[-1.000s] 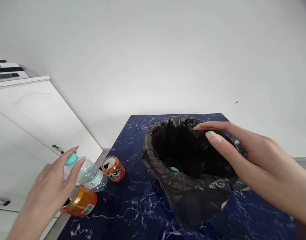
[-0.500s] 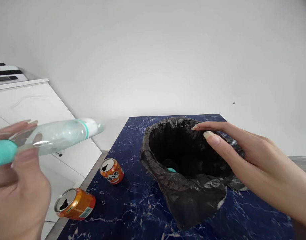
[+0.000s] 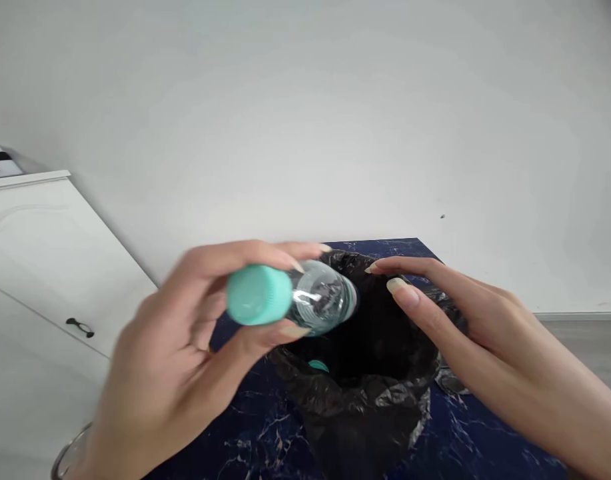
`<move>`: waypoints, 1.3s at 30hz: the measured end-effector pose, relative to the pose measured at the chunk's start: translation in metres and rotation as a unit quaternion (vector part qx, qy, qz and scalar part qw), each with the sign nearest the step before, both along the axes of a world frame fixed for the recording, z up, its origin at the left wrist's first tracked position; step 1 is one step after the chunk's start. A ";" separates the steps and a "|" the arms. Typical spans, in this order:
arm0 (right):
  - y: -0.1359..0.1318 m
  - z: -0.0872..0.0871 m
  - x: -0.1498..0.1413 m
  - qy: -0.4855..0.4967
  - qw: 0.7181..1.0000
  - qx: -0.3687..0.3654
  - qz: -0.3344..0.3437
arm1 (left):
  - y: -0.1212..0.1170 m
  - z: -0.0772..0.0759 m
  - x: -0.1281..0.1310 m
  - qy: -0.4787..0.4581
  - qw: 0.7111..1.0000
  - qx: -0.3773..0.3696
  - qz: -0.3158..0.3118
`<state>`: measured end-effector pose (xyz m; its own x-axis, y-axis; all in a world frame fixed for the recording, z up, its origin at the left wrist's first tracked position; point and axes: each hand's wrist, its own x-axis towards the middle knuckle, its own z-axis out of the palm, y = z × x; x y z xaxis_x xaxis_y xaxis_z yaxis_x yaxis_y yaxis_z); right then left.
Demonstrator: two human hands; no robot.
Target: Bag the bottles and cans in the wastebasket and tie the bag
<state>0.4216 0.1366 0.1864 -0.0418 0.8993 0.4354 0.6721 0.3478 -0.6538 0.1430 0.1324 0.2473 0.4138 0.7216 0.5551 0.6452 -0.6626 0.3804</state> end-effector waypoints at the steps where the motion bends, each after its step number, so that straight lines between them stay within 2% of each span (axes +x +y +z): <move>1: 0.000 0.000 0.001 0.000 1.000 0.004 0.002 | 0.003 0.000 0.008 -0.008 0.999 -0.016 -0.026; 3: 0.001 0.001 0.002 0.001 1.000 0.011 0.002 | 0.010 -0.004 0.020 -0.002 0.996 -0.057 -0.062; 5: 0.001 0.001 0.003 0.003 1.000 0.015 0.002 | 0.017 -0.008 0.028 0.028 0.993 -0.086 -0.070; 16: 0.002 0.000 0.002 0.006 1.000 -0.013 -0.008 | 0.037 -0.015 0.053 0.096 0.979 -0.139 -0.111; 22: 0.000 0.000 0.002 -0.005 0.999 -0.042 -0.024 | 0.037 -0.014 0.054 0.120 0.959 -0.204 -0.157; 27: -0.001 -0.001 0.002 -0.007 0.999 -0.031 -0.007 | 0.029 -0.014 0.046 0.159 0.954 -0.172 -0.186; 29: 0.000 -0.003 0.002 -0.015 1.000 -0.017 -0.004 | 0.024 -0.015 0.038 0.134 0.973 -0.129 -0.136; 31: 0.001 -0.004 0.003 -0.025 1.000 0.005 -0.008 | 0.020 -0.014 0.027 0.079 0.992 -0.088 -0.048; 33: 0.001 -0.005 0.004 -0.039 0.999 0.021 -0.015 | 0.018 -0.014 0.012 0.021 0.997 -0.050 0.053; 36: 0.000 -0.004 0.005 -0.065 0.997 0.030 -0.021 | 0.020 -0.020 -0.018 0.009 0.978 0.002 0.210; 39: 0.000 -0.003 0.005 -0.074 0.997 0.030 -0.020 | 0.023 -0.038 -0.055 0.107 0.942 -0.027 0.317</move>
